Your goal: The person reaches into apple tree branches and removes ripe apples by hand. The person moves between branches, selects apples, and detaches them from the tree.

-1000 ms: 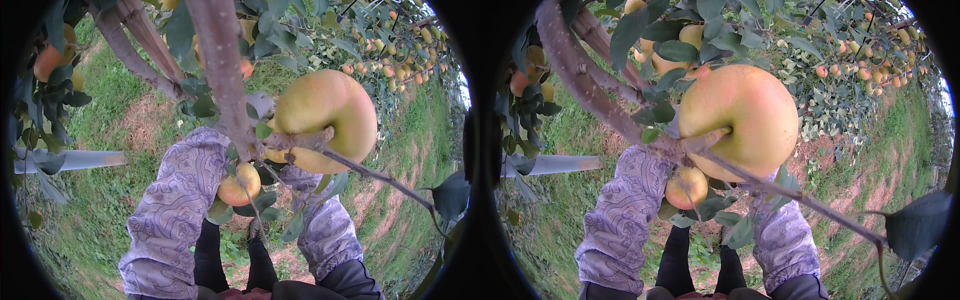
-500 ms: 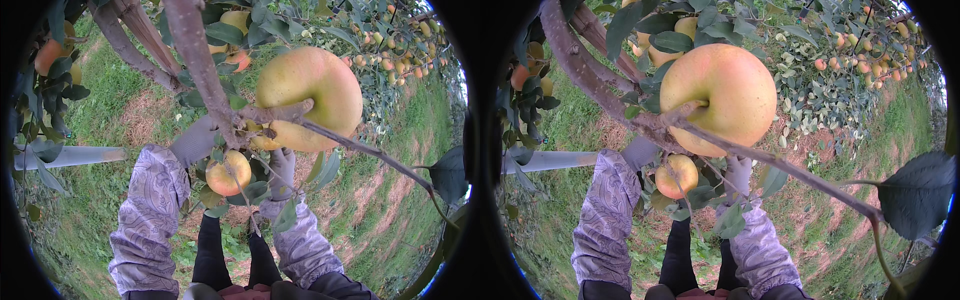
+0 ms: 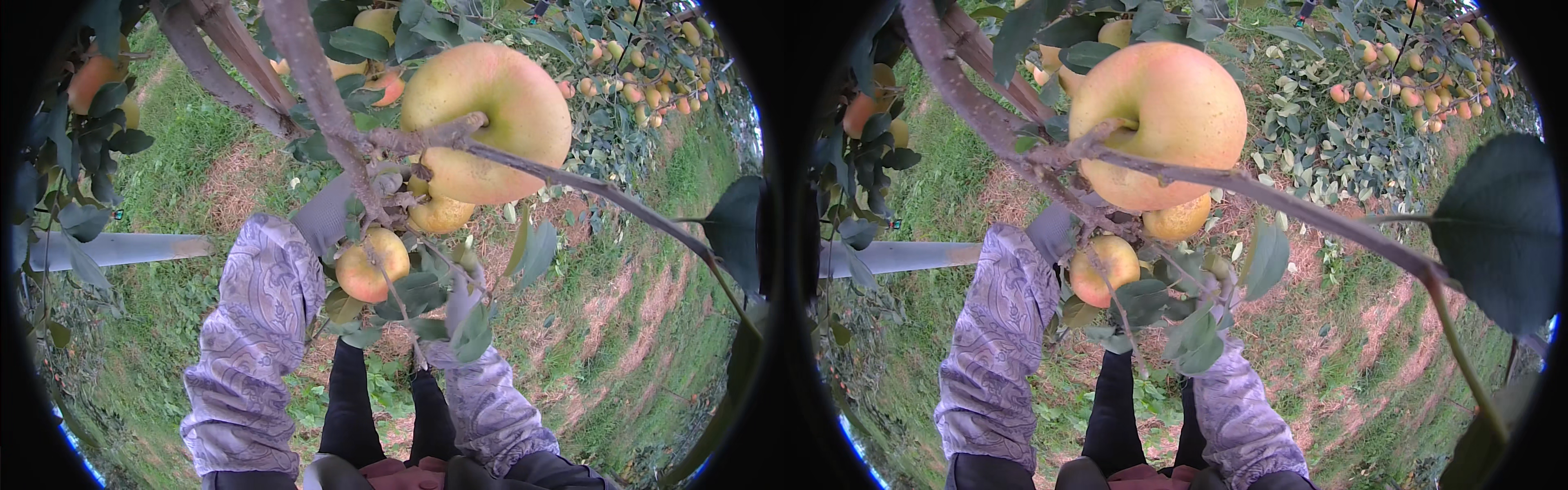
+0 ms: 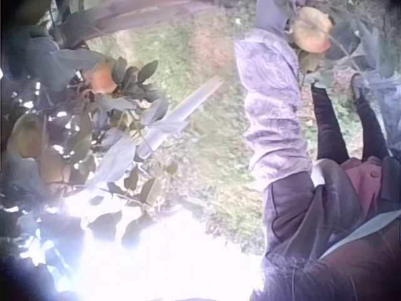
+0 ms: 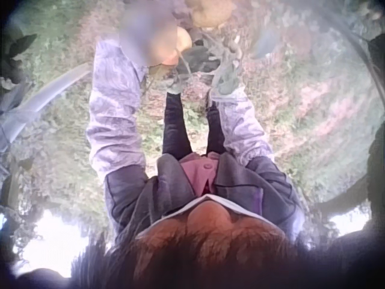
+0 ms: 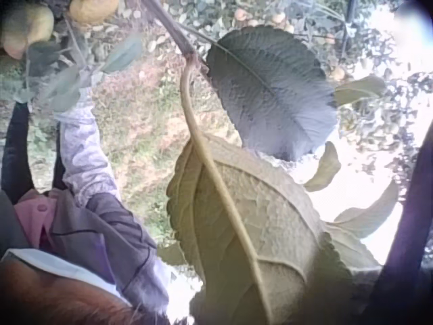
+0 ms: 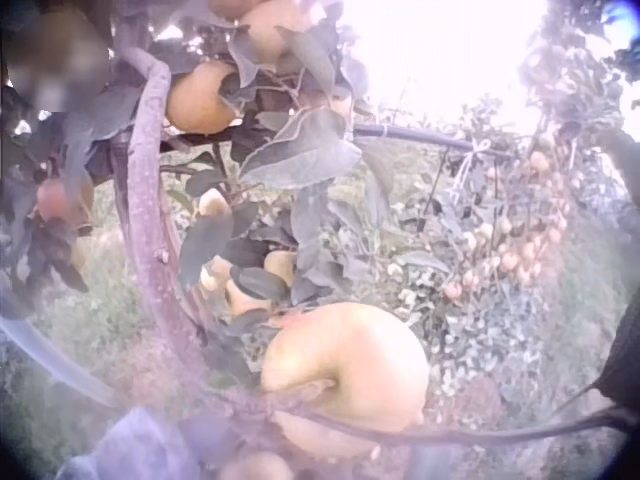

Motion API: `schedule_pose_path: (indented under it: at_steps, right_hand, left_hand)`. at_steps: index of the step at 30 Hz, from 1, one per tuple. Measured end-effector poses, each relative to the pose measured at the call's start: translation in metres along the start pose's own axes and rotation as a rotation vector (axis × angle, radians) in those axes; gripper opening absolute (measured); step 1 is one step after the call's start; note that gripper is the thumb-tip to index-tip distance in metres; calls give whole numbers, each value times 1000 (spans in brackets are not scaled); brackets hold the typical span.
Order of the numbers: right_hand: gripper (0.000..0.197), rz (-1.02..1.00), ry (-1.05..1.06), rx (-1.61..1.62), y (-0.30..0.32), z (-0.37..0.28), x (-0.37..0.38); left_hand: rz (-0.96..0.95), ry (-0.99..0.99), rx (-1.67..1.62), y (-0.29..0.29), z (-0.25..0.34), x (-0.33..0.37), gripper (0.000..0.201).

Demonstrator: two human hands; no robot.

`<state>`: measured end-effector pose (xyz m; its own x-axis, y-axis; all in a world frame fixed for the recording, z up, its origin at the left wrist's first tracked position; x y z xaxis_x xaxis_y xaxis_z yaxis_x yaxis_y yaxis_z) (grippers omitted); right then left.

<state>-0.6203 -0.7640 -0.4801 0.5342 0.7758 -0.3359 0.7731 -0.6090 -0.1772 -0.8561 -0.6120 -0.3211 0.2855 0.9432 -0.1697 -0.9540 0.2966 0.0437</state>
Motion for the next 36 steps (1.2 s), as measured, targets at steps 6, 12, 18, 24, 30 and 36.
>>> schedule_pose_path:
  at_steps: [6,12,18,24,30,36]
  right_hand:
    - [37,-107,-59,-122,31,-51,44]
    - [34,-245,-167,-119,30,-48,14]
    - [35,-301,-322,-9,19,-41,-27]
    - [31,-254,-172,-95,25,-76,-17]
    - [45,-267,112,-300,3,-137,-16]
    - [74,-526,1147,-1223,-124,-221,-70]
  left_hand:
    - [-49,92,-332,35,1,-6,41]
    - [-9,135,-165,24,35,-29,42]
    - [294,-278,384,18,58,-40,25]
    - [590,-985,1005,-31,108,-101,17]
    - [606,-938,869,-52,85,-148,33]
    - [247,-584,544,-97,21,-210,33]
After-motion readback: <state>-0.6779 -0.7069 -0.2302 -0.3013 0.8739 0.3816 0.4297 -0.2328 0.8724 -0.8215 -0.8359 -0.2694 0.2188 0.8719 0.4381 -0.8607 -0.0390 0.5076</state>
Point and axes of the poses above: each hand's wrist, its own x-axis towards the middle knuckle, its own y-axis out of the back of the hand, z = x × y, the point moved 9 cm from there along x, towards the middle knuckle, and after that the axes turned 8 degrees about z, right-handed, at the moved point
